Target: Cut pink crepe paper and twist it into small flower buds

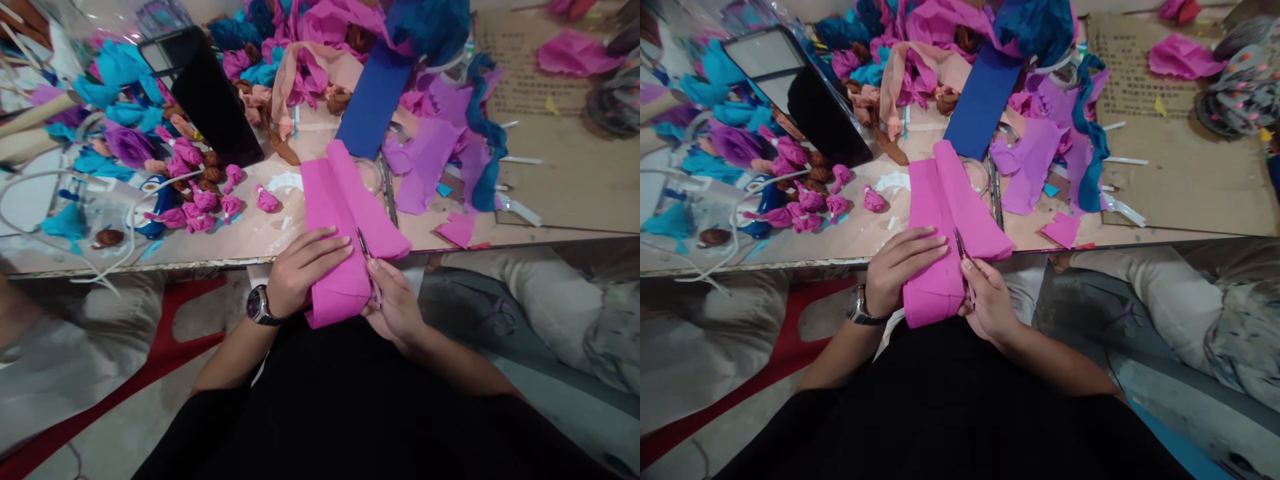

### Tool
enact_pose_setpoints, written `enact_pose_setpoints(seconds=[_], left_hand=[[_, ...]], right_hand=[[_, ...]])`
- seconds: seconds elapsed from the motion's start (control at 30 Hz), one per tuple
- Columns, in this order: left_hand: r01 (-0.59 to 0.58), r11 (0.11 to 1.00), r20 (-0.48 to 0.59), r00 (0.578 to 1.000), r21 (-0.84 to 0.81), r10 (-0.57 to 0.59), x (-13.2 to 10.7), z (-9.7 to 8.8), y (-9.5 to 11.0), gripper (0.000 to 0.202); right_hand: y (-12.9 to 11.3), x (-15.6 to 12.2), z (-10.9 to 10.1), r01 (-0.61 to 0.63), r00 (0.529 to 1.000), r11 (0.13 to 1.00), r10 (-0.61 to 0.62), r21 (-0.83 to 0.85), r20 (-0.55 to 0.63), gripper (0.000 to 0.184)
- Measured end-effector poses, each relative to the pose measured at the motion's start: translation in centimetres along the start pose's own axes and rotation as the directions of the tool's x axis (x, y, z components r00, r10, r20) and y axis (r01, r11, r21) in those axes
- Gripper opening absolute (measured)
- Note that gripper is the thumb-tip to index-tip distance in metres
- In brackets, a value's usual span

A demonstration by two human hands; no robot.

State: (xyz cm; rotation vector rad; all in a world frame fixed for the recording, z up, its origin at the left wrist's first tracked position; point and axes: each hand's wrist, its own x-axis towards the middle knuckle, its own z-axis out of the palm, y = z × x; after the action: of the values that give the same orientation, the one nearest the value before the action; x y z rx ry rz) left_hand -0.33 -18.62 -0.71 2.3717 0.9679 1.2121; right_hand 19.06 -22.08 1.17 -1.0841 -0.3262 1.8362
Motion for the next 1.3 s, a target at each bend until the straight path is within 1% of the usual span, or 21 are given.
enact_pose_setpoints(seconds=[0.13,0.33,0.57,0.7,0.87,1.0,1.13,1.3], left_hand=[[0.007,1.0,0.002,1.0,-0.008,-0.007,-0.02,0.06,0.05,0.045],[0.0,1.0,0.002,1.0,-0.026,0.0,0.19,-0.01,0.32,0.042],[0.009,1.0,-0.003,1.0,-0.022,-0.009,-0.03,0.08,0.08,0.044],[0.02,1.0,-0.005,1.0,-0.015,-0.02,-0.06,0.16,0.03,0.045],[0.007,1.0,-0.013,1.0,-0.027,-0.007,0.1,0.13,0.16,0.044],[-0.013,0.999,-0.005,1.0,-0.033,0.013,0.06,0.06,0.36,0.044],[-0.009,0.999,0.001,1.0,-0.038,0.009,-0.18,0.03,0.41,0.045],[-0.013,1.0,-0.005,1.0,-0.027,0.013,-0.38,-0.08,0.4,0.044]], right_hand=[[0.06,0.08,-0.14,0.016,1.0,1.0,-0.016,-0.003,-0.005,0.049],[0.26,0.24,-0.34,0.01,0.999,1.0,-0.01,0.01,-0.043,0.052],[0.26,0.08,-0.51,0.016,1.0,1.0,-0.016,0.004,-0.006,0.047],[0.28,-0.06,-0.56,-0.003,1.0,1.0,0.003,0.012,-0.002,0.051],[0.22,0.06,-0.4,-0.02,0.999,1.0,0.02,-0.005,-0.028,0.057],[0.21,0.26,-0.36,-0.002,0.999,1.0,0.001,-0.021,-0.035,0.053],[0.15,0.36,-0.38,0.01,0.999,1.0,-0.011,-0.03,-0.052,0.048],[0.1,0.3,-0.4,-0.003,0.998,1.0,0.002,-0.025,-0.062,0.05]])
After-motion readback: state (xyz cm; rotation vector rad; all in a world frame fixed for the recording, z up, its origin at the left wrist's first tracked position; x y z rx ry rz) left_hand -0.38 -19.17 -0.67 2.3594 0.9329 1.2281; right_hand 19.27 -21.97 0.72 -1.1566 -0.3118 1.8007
